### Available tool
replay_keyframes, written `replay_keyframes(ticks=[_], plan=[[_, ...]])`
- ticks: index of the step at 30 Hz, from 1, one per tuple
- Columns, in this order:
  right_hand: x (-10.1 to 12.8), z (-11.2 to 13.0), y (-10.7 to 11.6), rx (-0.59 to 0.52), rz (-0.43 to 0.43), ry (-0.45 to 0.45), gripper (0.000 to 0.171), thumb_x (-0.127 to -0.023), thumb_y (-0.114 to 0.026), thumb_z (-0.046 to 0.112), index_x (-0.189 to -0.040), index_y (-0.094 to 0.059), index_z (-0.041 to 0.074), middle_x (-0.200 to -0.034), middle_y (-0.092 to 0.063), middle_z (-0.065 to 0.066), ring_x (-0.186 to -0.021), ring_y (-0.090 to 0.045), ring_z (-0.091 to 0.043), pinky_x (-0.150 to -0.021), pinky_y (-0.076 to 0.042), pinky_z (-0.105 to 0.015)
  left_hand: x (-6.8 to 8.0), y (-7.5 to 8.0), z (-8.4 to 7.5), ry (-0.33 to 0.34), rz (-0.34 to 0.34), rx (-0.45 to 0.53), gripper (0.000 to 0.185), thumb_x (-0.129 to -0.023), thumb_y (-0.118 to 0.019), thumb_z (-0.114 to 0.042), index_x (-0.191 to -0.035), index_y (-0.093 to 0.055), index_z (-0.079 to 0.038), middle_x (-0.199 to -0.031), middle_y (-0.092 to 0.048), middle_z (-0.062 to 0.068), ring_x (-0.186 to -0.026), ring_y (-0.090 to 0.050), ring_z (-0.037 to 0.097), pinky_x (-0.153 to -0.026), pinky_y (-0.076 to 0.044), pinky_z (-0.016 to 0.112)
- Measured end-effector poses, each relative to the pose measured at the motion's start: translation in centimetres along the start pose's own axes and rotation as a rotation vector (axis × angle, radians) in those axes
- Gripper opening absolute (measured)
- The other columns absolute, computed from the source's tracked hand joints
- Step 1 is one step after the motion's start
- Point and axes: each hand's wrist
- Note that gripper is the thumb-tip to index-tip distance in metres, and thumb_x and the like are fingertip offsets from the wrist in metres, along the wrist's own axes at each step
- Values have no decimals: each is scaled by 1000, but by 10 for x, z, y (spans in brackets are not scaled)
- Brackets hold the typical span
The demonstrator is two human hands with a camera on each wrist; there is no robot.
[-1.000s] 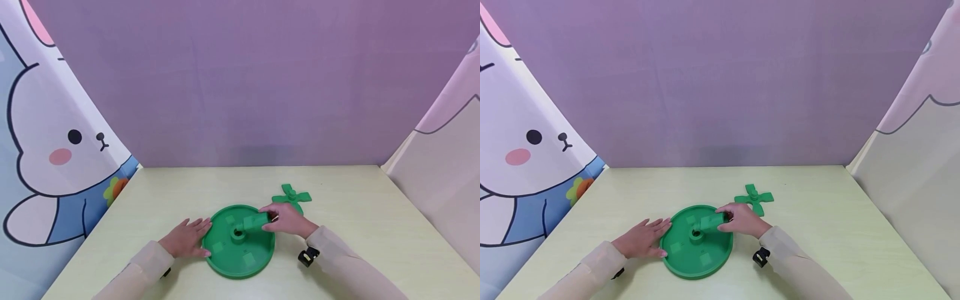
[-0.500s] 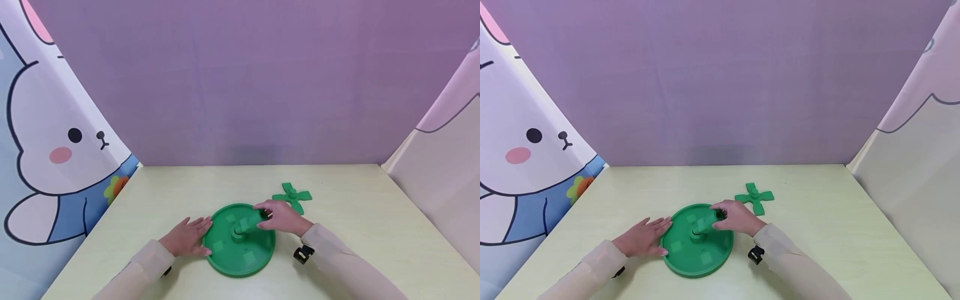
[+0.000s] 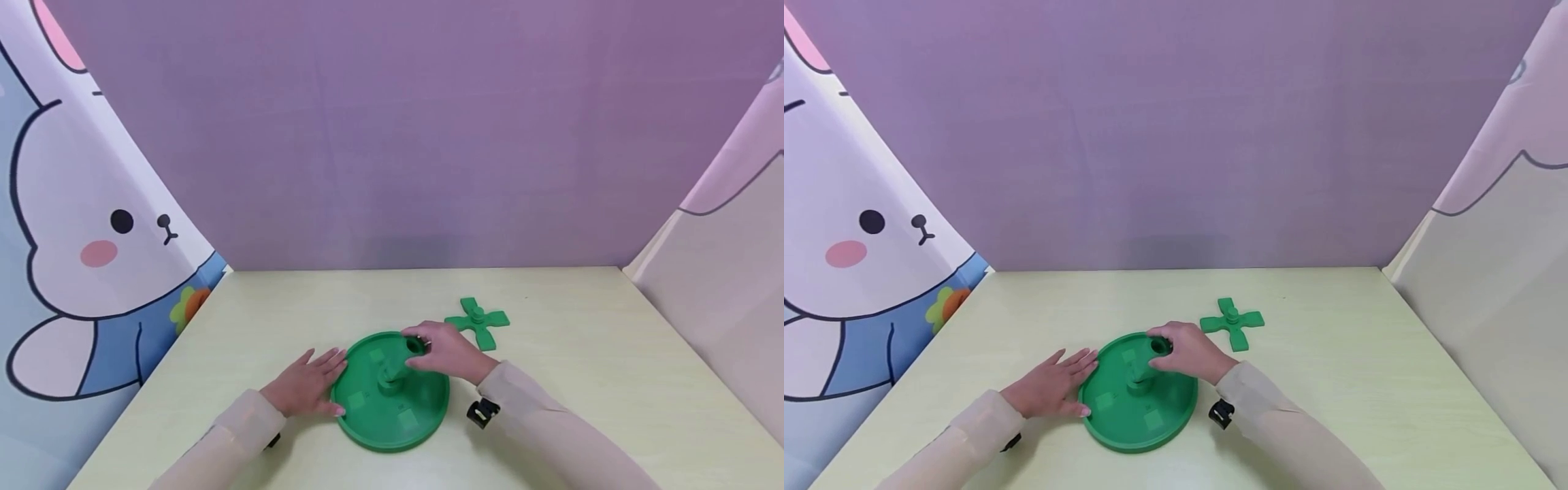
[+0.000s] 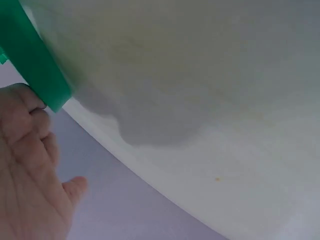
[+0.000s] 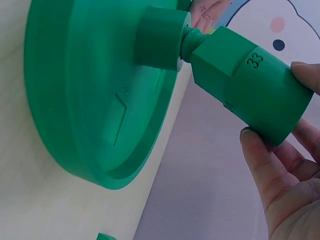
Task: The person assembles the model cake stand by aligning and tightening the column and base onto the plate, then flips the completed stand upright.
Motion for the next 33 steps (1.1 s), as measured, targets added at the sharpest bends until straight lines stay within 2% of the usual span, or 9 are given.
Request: replay_keyframes(ticks=[3,7,15,22,26,33], plan=[[0,0,0,7,2,2,45,-83,-75,14,-124,-64,-1,-105,-67,-9,-70,-53,-3,-65,-50,-21,-2,3,-2,6,44,53,86,-86,-61,-58,-143,-44,4,-153,-38,16,-141,-35,32,-109,-31,60],[0,-1,0,-3,8,-8,45,-84,-75,15,-125,-64,0,-106,-66,-9,-73,-55,-6,-66,-50,-21,-3,5,-2,17,85,110,85,-86,-64,-54,-144,-42,5,-153,-36,17,-141,-35,33,-108,-32,60],[-2,1,-2,5,8,9,46,-85,-74,15,-126,-63,-1,-110,-66,-12,-68,-53,-7,-64,-49,-21,-3,3,-1,5,57,86,90,-83,-66,-58,-143,-43,6,-152,-38,18,-139,-38,33,-111,-29,57],[-5,7,-4,21,6,31,44,-84,-75,15,-123,-64,-2,-110,-67,-14,-64,-51,-1,-63,-49,-19,-4,1,-2,22,58,86,92,-81,-66,-60,-143,-43,5,-153,-37,16,-140,-36,33,-111,-29,57],[-8,9,-7,42,4,29,44,-84,-75,16,-123,-65,-1,-110,-67,-12,-72,-57,-3,-69,-50,-19,-4,-1,-2,29,53,95,93,-80,-67,-60,-143,-43,5,-153,-37,16,-140,-36,34,-110,-29,58],[-12,12,-10,74,22,23,45,-85,-74,19,-125,-64,0,-112,-66,-11,-90,-62,-15,-76,-52,-23,-5,-5,1,26,37,91,94,-81,-66,-60,-143,-43,6,-153,-37,19,-140,-36,34,-110,-30,59]])
Point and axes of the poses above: each hand's wrist, its own x-axis away from the middle knuckle, its own y-axis out of the back of the hand, z = x × y
